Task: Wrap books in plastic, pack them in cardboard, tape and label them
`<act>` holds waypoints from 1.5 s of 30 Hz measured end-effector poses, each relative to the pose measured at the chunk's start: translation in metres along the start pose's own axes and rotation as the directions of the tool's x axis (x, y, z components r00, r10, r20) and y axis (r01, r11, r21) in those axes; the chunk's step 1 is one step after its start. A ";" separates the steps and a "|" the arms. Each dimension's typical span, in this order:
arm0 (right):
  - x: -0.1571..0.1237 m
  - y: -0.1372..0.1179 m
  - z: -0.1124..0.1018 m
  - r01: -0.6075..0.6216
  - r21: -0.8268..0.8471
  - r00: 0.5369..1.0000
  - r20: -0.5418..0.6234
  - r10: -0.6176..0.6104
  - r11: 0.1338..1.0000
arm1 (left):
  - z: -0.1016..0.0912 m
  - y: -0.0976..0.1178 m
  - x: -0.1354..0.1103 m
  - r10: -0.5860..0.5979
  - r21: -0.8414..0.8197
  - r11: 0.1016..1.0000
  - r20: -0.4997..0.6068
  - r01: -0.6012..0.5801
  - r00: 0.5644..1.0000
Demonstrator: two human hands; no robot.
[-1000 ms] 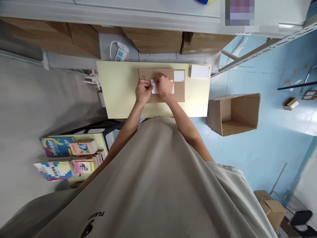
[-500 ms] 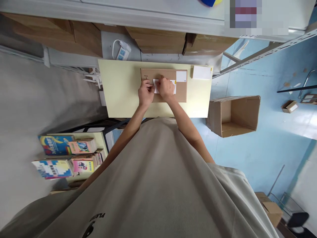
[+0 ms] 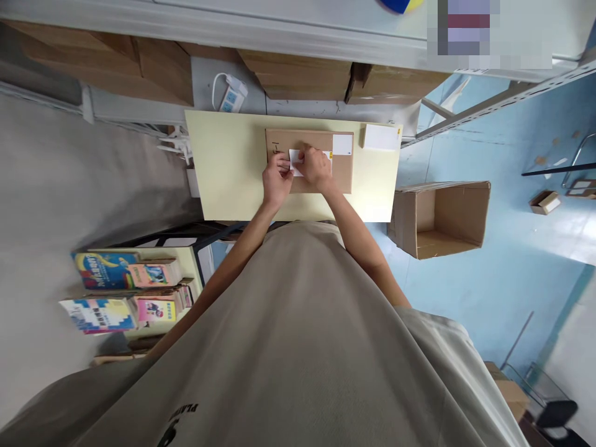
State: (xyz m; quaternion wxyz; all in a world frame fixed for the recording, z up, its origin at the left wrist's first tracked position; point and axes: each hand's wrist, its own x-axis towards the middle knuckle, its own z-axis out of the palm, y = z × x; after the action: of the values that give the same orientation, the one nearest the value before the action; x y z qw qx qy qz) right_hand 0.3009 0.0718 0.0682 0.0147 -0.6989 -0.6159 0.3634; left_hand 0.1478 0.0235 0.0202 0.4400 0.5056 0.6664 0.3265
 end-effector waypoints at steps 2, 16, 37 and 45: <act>0.002 -0.004 -0.004 -0.037 -0.018 0.999 -0.004 0.037 0.999 | 0.000 0.003 -0.004 0.009 0.022 1.000 0.013 -0.010 1.000; 0.008 -0.004 0.010 -0.022 -0.011 0.999 -0.028 0.022 1.000 | -0.002 -0.007 0.003 -0.072 0.008 0.997 -0.006 0.072 0.997; -0.052 0.064 0.005 -0.008 0.152 0.993 -0.112 0.025 0.988 | -0.043 -0.025 0.004 -0.126 0.038 0.990 -0.186 0.135 0.974; -0.092 0.204 0.031 -0.021 0.523 0.993 -0.091 0.081 0.852 | -0.055 -0.050 -0.046 -0.477 -0.053 0.879 -0.095 0.474 0.874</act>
State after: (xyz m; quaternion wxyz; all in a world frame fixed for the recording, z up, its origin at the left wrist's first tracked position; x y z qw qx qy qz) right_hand 0.4603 -0.0707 -0.0052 0.2273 -0.7039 -0.4740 0.4777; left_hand 0.0823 -0.0335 0.0100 0.4782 0.3024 0.7876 0.2440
